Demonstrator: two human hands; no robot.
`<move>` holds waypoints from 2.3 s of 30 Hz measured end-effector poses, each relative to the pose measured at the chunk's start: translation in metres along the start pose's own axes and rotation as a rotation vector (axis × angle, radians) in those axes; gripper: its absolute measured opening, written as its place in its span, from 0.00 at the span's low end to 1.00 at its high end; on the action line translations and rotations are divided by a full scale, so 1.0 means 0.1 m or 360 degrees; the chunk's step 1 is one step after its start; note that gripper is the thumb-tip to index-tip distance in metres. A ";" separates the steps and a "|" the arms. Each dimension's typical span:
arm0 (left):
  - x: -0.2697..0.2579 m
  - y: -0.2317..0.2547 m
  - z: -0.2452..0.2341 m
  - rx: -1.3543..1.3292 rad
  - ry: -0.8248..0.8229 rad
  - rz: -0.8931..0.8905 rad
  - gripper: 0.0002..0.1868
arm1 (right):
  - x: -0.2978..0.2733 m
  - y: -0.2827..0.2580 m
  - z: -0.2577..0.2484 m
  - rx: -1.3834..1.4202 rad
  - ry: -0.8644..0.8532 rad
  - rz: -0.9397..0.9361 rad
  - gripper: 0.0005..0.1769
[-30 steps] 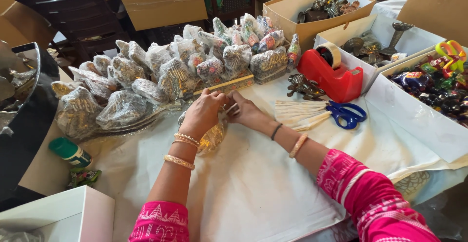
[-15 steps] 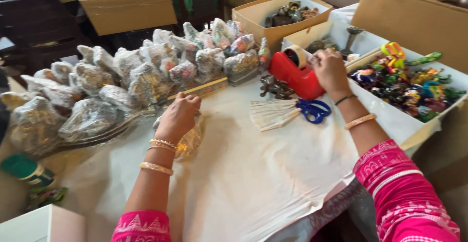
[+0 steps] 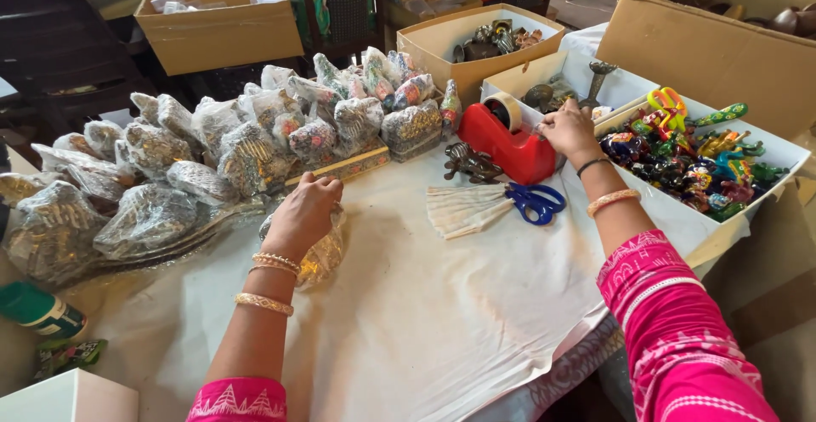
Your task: The person wraps a small decorative figurine in bubble wrap, securing it with adhesive tape. They then place the wrapped item into a white box and retrieve a new sheet of bubble wrap to continue the process.
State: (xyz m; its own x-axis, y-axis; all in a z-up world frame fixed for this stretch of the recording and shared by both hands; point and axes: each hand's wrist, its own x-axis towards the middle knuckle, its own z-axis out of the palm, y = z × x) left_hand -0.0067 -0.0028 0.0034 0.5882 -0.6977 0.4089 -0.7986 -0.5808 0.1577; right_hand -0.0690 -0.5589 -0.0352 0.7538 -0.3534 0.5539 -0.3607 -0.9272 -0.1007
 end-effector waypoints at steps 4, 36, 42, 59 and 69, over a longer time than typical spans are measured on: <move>0.00 0.00 0.00 -0.0001 -0.0005 -0.0013 0.07 | 0.07 0.06 0.04 0.0095 0.0001 0.0031 0.11; 0.00 -0.05 0.04 -0.0075 0.0051 0.0073 0.08 | -0.72 0.09 0.64 0.2377 0.0002 0.0664 0.06; 0.00 -0.03 0.04 -0.0052 0.0013 0.0008 0.11 | -1.15 -0.96 -0.50 0.1118 0.0407 0.0166 0.06; 0.02 -0.10 0.12 0.0065 0.0036 0.0084 0.13 | -1.19 -3.37 -0.29 0.1432 -0.0468 -0.1312 0.05; 0.02 -0.15 0.19 0.0117 0.0080 0.0194 0.11 | -1.36 -3.62 -0.27 0.1236 -0.0032 -0.1195 0.08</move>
State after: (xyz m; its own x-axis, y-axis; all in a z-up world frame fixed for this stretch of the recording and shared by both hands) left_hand 0.0089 -0.0039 -0.0152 0.4786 -0.7444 0.4657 -0.8513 -0.5233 0.0386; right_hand -0.0555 -0.1715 -0.0519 0.6484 0.3429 0.6797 0.6390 -0.7305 -0.2410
